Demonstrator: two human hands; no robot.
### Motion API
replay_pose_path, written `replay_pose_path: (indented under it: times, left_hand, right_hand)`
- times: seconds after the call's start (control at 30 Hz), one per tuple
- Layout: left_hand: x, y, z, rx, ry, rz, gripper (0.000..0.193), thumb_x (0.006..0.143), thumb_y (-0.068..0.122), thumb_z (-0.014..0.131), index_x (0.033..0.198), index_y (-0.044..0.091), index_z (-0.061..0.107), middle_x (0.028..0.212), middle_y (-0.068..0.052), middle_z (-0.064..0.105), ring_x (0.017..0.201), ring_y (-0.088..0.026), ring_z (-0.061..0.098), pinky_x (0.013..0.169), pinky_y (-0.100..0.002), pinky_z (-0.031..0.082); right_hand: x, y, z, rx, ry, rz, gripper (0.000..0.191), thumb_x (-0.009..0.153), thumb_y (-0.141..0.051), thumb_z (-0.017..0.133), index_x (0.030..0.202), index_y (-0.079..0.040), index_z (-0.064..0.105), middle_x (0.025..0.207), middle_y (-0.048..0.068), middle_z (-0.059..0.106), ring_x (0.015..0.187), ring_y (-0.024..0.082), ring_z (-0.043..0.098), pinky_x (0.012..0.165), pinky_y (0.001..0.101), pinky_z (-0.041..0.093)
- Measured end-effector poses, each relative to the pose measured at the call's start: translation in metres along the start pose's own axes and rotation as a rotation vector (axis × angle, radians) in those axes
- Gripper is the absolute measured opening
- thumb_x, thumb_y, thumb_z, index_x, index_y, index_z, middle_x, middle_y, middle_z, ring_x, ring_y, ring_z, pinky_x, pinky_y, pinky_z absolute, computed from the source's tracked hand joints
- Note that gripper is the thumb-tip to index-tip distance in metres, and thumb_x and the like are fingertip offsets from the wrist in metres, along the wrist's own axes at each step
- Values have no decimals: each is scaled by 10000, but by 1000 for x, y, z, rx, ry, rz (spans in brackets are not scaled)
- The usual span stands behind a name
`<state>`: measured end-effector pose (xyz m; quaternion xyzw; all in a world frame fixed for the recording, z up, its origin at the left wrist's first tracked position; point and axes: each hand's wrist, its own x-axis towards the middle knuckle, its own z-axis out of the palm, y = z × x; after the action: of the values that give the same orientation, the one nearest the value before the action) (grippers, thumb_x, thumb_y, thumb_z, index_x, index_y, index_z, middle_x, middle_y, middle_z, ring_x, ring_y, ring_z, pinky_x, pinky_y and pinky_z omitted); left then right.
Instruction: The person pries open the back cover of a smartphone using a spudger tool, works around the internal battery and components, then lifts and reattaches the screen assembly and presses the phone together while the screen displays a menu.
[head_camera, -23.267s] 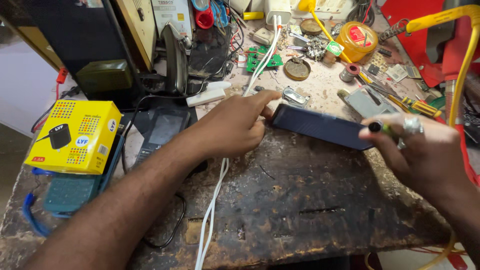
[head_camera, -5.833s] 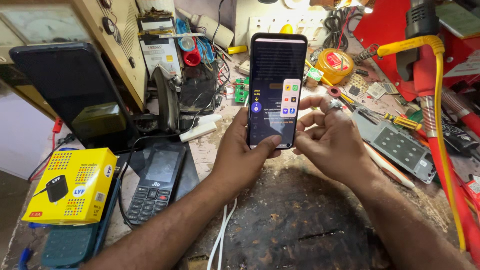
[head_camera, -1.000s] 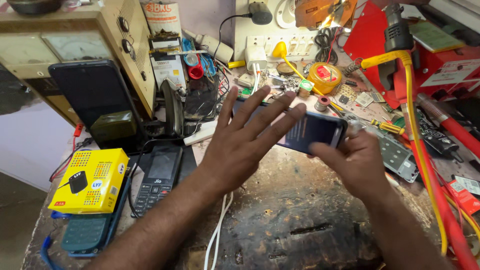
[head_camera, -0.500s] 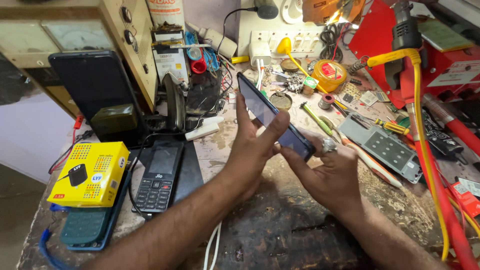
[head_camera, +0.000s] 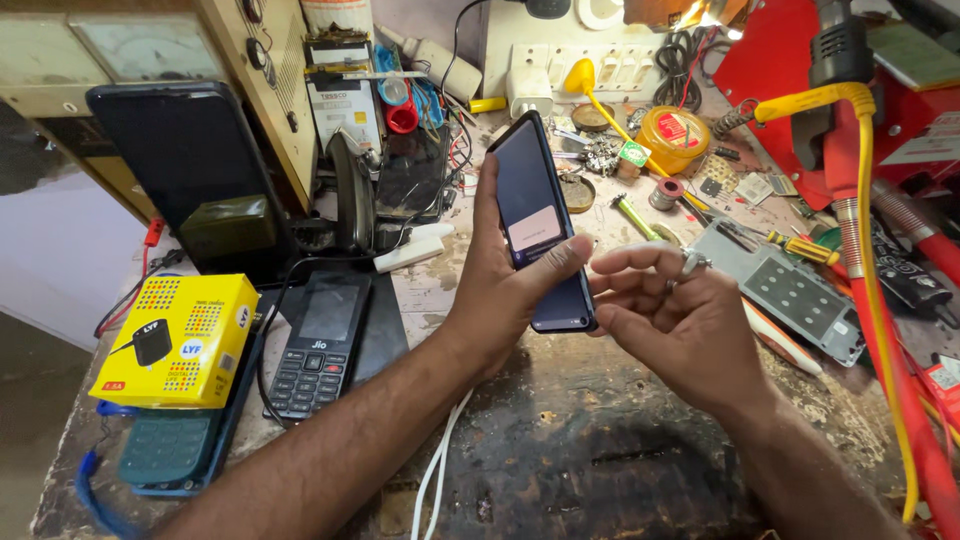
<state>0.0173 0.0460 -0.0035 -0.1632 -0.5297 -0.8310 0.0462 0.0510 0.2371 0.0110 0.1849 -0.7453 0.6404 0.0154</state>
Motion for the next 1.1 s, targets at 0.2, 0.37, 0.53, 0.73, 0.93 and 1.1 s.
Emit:
replay_pose_path:
  times: [0.2, 0.37, 0.53, 0.73, 0.93, 1.1]
  left_hand:
    - [-1, -7, 0, 56, -18, 30, 1150, 883, 220, 779, 1683, 144, -44, 1375, -120, 543, 1140, -159, 597, 950, -312, 549]
    - [-1, -14, -2, 139, -10, 79, 1095, 918, 261, 767, 1697, 132, 9, 1433, -127, 534, 1186, -166, 592, 1002, -318, 531]
    - [-1, -19, -4, 302, 19, 202, 1052, 934, 230, 797, 1697, 113, 81, 1490, -152, 487, 1289, -201, 575, 1077, -349, 514]
    - [-2, -21, -4, 264, 39, 130, 1058, 901, 270, 790, 1688, 135, 96, 1382, -158, 547, 1192, -207, 631, 1008, -358, 555]
    - [-4, -18, -2, 478, 94, 150, 963, 940, 299, 765, 1688, 158, 174, 1342, -172, 586, 1207, -243, 657, 1007, -369, 549]
    - [-8, -14, 0, 552, 108, 121, 973, 922, 287, 780, 1670, 165, 170, 1285, -185, 557, 1171, -262, 643, 997, -377, 537]
  right_hand:
    - [1, -3, -2, -24, -3, 63, 410, 842, 72, 667, 1237, 19, 570, 1048, 130, 731, 898, 143, 742, 800, 292, 640]
    - [3, -4, -2, -41, 5, 132, 502, 805, 75, 685, 1281, 2, 546, 1007, 111, 734, 838, 117, 733, 747, 272, 621]
    - [4, -5, -4, -23, -24, 153, 570, 792, 80, 662, 1340, -2, 532, 990, 105, 731, 801, 111, 725, 727, 272, 617]
    - [5, -7, -4, 78, -62, 176, 611, 804, 57, 610, 1406, 23, 508, 993, 100, 731, 818, 114, 734, 742, 286, 634]
    - [4, -8, -1, 40, -60, 175, 737, 794, 103, 611, 1496, -52, 451, 1033, 87, 732, 784, 94, 696, 679, 241, 584]
    - [2, -6, 5, -41, 3, 153, 805, 798, 111, 631, 1535, -119, 403, 998, 82, 717, 789, 72, 679, 658, 217, 563]
